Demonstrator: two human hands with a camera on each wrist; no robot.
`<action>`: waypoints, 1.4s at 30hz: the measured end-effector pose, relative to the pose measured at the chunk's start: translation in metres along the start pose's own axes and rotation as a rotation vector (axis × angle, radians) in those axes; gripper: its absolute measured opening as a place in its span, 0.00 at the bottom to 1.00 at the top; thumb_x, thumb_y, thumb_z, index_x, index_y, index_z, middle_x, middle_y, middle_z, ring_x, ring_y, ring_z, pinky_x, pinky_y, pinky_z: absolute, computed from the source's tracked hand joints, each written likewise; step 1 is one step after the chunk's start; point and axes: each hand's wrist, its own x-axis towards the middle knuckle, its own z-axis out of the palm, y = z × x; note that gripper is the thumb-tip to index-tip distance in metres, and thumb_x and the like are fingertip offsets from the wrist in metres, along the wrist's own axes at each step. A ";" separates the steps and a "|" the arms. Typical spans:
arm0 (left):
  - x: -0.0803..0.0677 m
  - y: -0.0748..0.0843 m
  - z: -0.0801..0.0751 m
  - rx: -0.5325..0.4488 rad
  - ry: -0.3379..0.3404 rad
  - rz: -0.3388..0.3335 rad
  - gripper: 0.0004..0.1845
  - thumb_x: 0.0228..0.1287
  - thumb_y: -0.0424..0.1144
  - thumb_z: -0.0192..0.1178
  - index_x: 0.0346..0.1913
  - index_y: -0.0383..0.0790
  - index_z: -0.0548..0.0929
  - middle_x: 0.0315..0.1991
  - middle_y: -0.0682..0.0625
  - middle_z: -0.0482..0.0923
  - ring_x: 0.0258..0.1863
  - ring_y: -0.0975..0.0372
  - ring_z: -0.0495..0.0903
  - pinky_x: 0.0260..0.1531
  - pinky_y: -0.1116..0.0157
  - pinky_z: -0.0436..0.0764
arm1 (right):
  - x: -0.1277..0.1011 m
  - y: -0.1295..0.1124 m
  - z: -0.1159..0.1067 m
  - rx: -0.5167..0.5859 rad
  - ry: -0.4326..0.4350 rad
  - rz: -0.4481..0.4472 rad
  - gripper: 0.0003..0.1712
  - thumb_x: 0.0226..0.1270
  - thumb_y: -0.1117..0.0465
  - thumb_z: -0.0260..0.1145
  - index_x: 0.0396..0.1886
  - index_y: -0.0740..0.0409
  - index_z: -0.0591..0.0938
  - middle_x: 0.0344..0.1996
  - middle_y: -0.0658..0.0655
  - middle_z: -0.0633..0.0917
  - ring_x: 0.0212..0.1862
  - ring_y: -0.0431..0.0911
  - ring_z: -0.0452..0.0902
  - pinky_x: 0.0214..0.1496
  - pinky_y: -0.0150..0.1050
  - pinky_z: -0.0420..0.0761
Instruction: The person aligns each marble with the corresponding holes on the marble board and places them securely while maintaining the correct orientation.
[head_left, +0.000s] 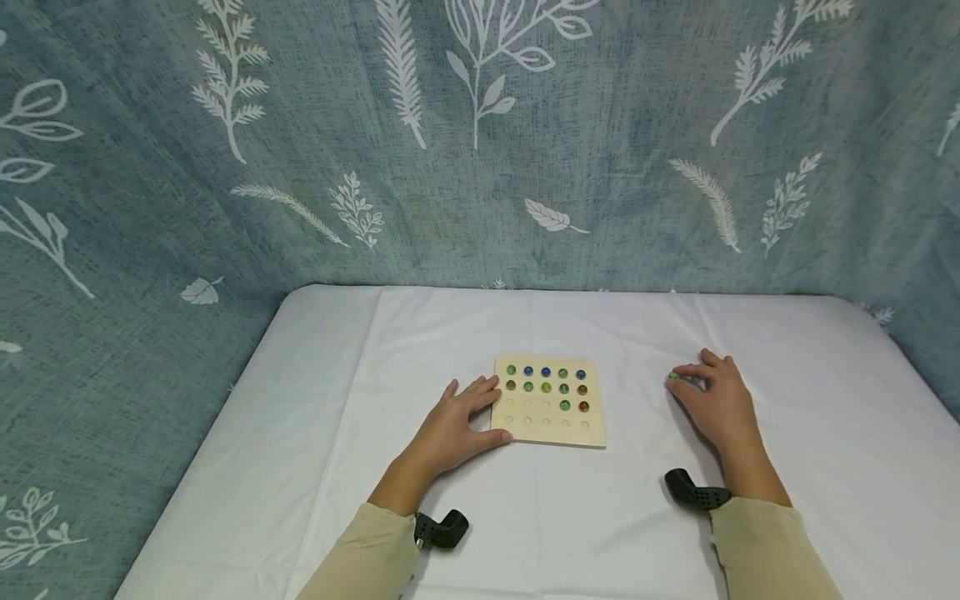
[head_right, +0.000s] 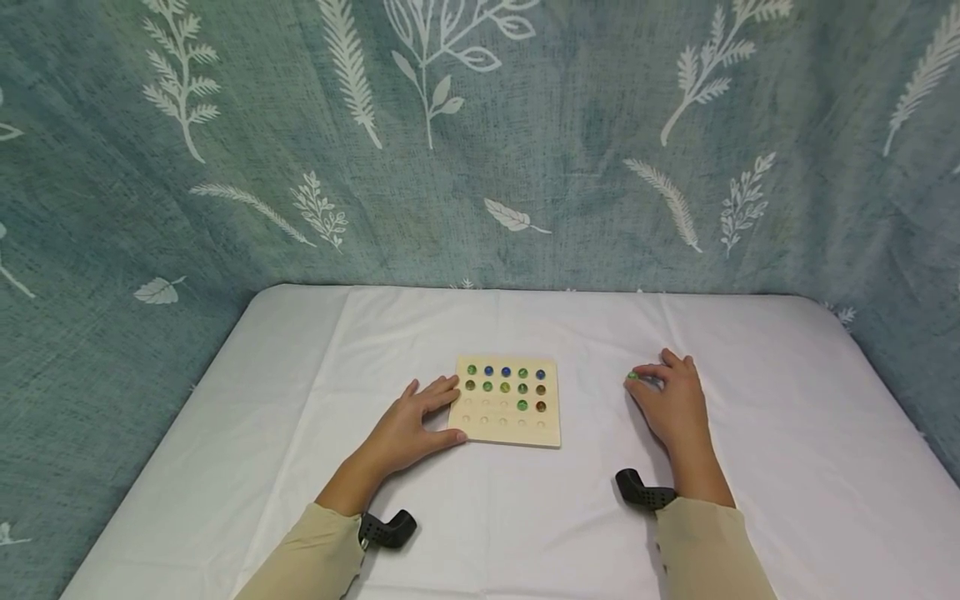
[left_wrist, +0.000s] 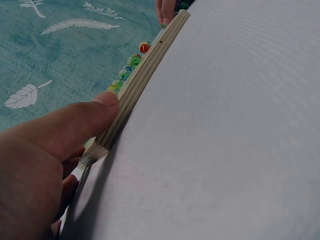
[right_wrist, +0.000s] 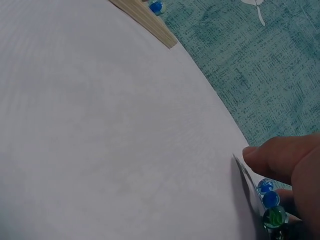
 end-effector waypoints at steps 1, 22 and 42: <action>0.000 0.000 0.000 0.000 -0.001 0.001 0.40 0.54 0.55 0.72 0.69 0.45 0.74 0.73 0.59 0.63 0.75 0.64 0.58 0.79 0.58 0.43 | 0.000 -0.001 0.000 0.002 0.001 0.007 0.24 0.70 0.52 0.62 0.54 0.68 0.82 0.74 0.71 0.58 0.77 0.69 0.36 0.75 0.70 0.45; -0.001 0.000 -0.001 -0.015 -0.018 0.009 0.40 0.55 0.55 0.71 0.69 0.45 0.73 0.74 0.59 0.62 0.75 0.65 0.57 0.80 0.58 0.42 | -0.021 -0.075 0.031 0.080 -0.059 -0.217 0.16 0.65 0.54 0.69 0.43 0.61 0.87 0.74 0.60 0.65 0.79 0.57 0.43 0.71 0.73 0.54; -0.001 0.001 -0.003 -0.009 -0.010 0.010 0.39 0.55 0.54 0.72 0.69 0.45 0.74 0.73 0.58 0.63 0.75 0.64 0.58 0.79 0.58 0.43 | -0.027 -0.066 0.039 0.151 -0.434 -0.169 0.13 0.52 0.52 0.78 0.34 0.51 0.86 0.76 0.55 0.62 0.79 0.57 0.46 0.77 0.62 0.53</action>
